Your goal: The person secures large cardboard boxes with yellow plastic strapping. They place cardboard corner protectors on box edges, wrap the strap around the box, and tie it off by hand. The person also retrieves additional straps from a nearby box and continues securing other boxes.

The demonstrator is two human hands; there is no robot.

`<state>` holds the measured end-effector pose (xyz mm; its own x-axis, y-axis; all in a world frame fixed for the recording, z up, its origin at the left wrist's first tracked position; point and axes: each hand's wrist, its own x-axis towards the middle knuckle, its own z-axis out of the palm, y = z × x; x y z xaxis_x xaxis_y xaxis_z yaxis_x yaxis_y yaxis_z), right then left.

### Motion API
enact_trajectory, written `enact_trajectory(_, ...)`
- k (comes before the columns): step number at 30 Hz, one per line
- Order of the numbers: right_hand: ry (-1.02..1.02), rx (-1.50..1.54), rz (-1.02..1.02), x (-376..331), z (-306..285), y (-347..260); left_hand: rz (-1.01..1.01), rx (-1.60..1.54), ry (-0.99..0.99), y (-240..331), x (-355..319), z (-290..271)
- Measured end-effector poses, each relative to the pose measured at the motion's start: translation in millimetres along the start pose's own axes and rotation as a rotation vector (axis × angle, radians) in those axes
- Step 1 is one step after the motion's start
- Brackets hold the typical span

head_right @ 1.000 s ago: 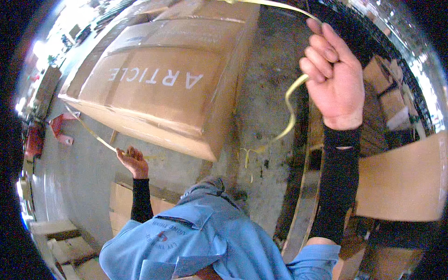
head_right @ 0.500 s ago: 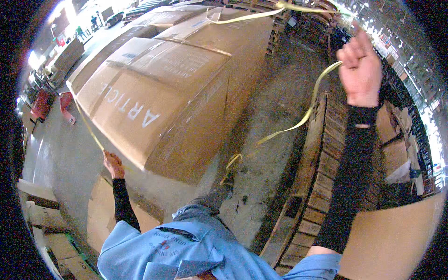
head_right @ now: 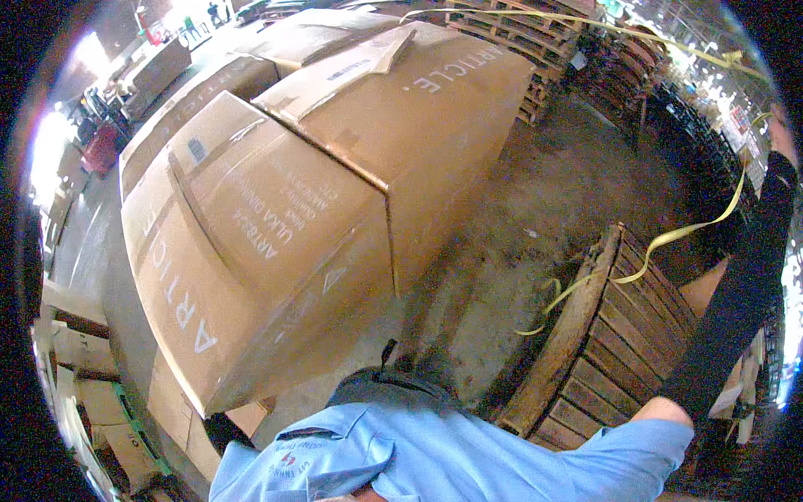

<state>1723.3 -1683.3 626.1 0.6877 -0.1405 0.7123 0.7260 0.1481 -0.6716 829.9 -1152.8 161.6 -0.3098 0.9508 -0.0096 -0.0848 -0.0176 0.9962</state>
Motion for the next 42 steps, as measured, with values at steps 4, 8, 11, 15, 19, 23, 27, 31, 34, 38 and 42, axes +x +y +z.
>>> enact_trajectory(4, -0.010, -0.153, 0.088, 69.0, 7.3, 123.7, 0.006, 0.168, 0.028, 21.5, -1.5, -29.5)
enact_trajectory(8, -0.074, -0.246, 0.220, 104.8, -14.2, 255.4, -0.009, 0.394, 0.002, 42.4, 10.2, -58.7)
enact_trajectory(11, -0.135, -0.303, 0.323, 112.1, -50.8, 363.3, -0.059, 0.618, -0.079, 66.9, 34.4, -69.1)
enact_trajectory(15, -0.227, -0.453, 0.514, -2.2, -100.0, 503.9, 0.060, 1.012, -0.052, 94.5, 74.3, -44.5)
enact_trajectory(19, -0.488, -0.765, 0.845, -290.2, -107.8, 569.2, 0.301, 1.374, 0.251, 88.2, 83.6, 6.1)
enact_trajectory(23, -1.005, -0.825, 1.387, -508.1, -112.9, 545.0, 0.318, 1.484, 0.421, 77.9, 81.7, 52.7)
enact_trajectory(27, -1.455, -1.060, 1.083, -433.8, -81.0, 554.5, 0.361, 1.528, 0.505, 75.8, 88.2, 83.7)
enact_trajectory(31, -0.918, -0.775, 0.426, -224.6, 80.4, 547.7, 0.355, 1.550, 0.552, 76.7, 87.6, 89.8)
enact_trajectory(34, -0.834, -0.108, 0.264, -143.6, 260.3, 473.9, 0.361, 1.554, 0.590, 77.9, 85.6, 85.9)
enact_trajectory(38, -1.320, -0.164, -0.038, -187.1, 446.0, 381.0, 0.365, 1.535, 0.611, 73.8, 86.4, 77.3)
enact_trajectory(42, -1.403, -0.226, -0.223, -242.2, 506.7, 389.0, 0.393, 1.526, 0.639, 68.4, 89.0, 68.8)
